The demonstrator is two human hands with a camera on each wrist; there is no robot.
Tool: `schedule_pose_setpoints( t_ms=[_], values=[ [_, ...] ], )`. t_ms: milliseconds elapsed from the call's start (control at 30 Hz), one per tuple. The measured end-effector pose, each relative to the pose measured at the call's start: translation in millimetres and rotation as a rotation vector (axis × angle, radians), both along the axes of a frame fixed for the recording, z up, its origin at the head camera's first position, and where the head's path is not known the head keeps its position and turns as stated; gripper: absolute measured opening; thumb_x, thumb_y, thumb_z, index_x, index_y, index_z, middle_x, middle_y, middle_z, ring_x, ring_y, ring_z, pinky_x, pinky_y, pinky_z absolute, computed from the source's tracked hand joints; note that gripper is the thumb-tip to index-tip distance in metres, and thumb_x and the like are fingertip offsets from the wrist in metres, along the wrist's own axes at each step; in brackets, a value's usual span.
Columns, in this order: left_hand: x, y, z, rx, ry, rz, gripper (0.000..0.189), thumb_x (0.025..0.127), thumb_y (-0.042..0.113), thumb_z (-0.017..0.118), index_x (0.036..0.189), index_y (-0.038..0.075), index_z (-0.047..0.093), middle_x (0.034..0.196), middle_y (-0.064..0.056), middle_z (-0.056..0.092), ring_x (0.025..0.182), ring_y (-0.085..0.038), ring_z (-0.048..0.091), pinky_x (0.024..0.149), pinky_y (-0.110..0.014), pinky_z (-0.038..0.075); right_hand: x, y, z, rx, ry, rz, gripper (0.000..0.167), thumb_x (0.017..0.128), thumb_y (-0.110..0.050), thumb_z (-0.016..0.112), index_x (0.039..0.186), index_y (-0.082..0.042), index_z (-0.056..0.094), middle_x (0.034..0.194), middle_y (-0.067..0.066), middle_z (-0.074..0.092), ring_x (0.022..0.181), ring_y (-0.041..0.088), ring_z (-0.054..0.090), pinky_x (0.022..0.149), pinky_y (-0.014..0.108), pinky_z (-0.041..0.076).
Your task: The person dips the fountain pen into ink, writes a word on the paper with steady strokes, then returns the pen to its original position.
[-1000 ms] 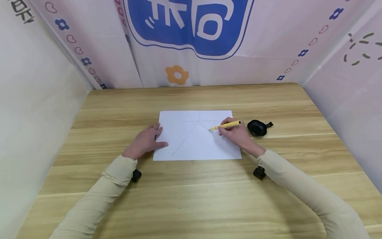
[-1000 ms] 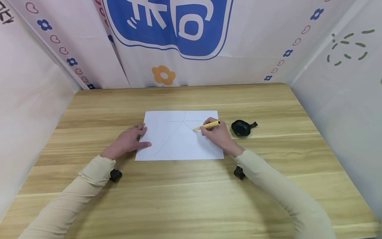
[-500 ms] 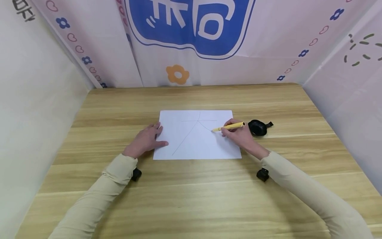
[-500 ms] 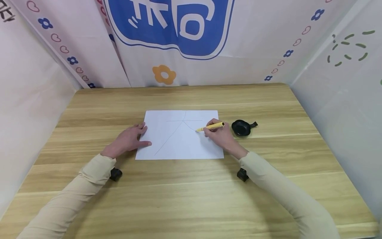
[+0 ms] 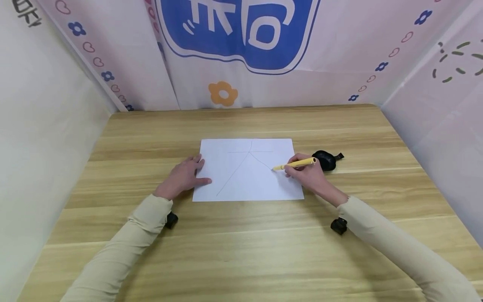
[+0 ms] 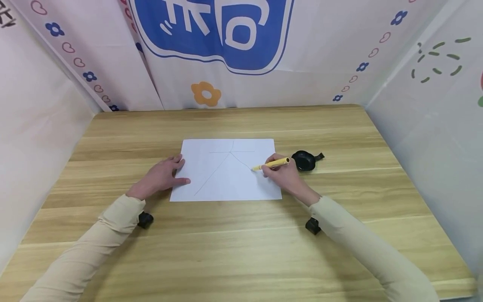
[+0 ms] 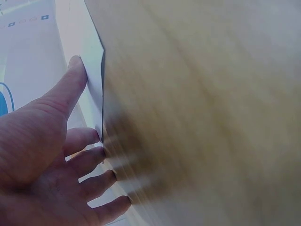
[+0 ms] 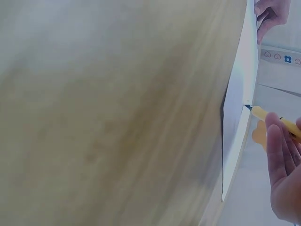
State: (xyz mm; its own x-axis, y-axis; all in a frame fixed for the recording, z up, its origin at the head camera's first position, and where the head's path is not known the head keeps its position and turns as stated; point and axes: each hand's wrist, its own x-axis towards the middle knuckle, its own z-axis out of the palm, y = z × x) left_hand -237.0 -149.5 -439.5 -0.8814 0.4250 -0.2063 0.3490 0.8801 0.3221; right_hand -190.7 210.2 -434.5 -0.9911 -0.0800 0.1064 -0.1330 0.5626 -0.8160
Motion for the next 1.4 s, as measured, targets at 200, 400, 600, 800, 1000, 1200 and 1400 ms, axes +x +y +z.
schedule_pose_setpoints(
  t_ms=[200,400,600,800,1000,1200,1400],
  values=[
    [-0.6,1.9,0.2,0.006,-0.019,0.003,0.076,0.088,0.039,0.064,0.143,-0.003,0.034,0.155,-0.022,0.022,0.142,-0.045,0.019,0.112,-0.058,0.023,10.7,9.6,-0.1,0.016,0.011,0.001,0.008,0.083,-0.008,0.065,0.085,-0.001,0.065,0.076,0.015,0.071,0.063,0.007,0.065,0.054,0.02,0.05],
    [-0.2,3.2,1.8,0.01,-0.039,0.013,0.076,0.088,0.038,0.064,0.143,-0.004,0.033,0.155,-0.023,0.021,0.142,-0.046,0.018,0.112,-0.059,0.023,18.8,17.0,-0.1,0.025,0.011,0.011,0.009,0.084,-0.009,0.065,0.086,0.0,0.065,0.077,0.015,0.071,0.065,0.008,0.066,0.054,0.019,0.05],
    [-1.3,2.8,0.9,0.014,-0.033,0.012,0.077,0.088,0.038,0.065,0.143,-0.005,0.033,0.154,-0.024,0.021,0.142,-0.046,0.018,0.112,-0.058,0.024,22.8,21.9,0.1,0.038,0.022,0.01,0.008,0.084,-0.008,0.065,0.086,0.0,0.064,0.078,0.015,0.07,0.064,0.005,0.065,0.053,0.018,0.049],
    [-1.3,2.8,1.0,0.013,-0.038,0.006,0.077,0.088,0.038,0.065,0.143,-0.005,0.032,0.154,-0.025,0.021,0.141,-0.046,0.018,0.113,-0.056,0.024,28.0,28.0,-0.4,0.025,0.0,0.005,0.009,0.085,-0.009,0.066,0.087,0.0,0.065,0.082,0.015,0.067,0.066,0.007,0.066,0.053,0.018,0.05],
    [-0.3,2.4,1.2,0.014,-0.034,-0.002,0.075,0.089,0.036,0.064,0.143,-0.006,0.032,0.153,-0.026,0.021,0.141,-0.046,0.02,0.113,-0.055,0.024,32.9,34.6,0.1,0.015,-0.056,-0.008,0.011,0.087,-0.008,0.064,0.09,0.002,0.064,0.081,0.019,0.07,0.069,0.018,0.068,0.054,0.018,0.049],
    [-0.9,2.3,0.2,0.013,-0.032,0.003,0.076,0.088,0.036,0.065,0.143,-0.005,0.033,0.154,-0.025,0.021,0.141,-0.046,0.019,0.112,-0.056,0.025,38.2,39.3,-0.1,0.051,-0.02,-0.012,0.01,0.086,-0.012,0.066,0.085,-0.003,0.064,0.077,0.014,0.071,0.063,0.004,0.06,0.054,0.018,0.048],
    [-1.5,2.1,-0.2,0.017,-0.028,0.005,0.076,0.088,0.036,0.066,0.142,-0.005,0.034,0.154,-0.025,0.022,0.141,-0.046,0.02,0.112,-0.057,0.025,42.7,42.1,1.9,0.07,-0.018,-0.023,0.01,0.085,-0.012,0.066,0.086,-0.003,0.064,0.076,0.011,0.071,0.063,0.003,0.06,0.054,0.019,0.049]
  ],
)
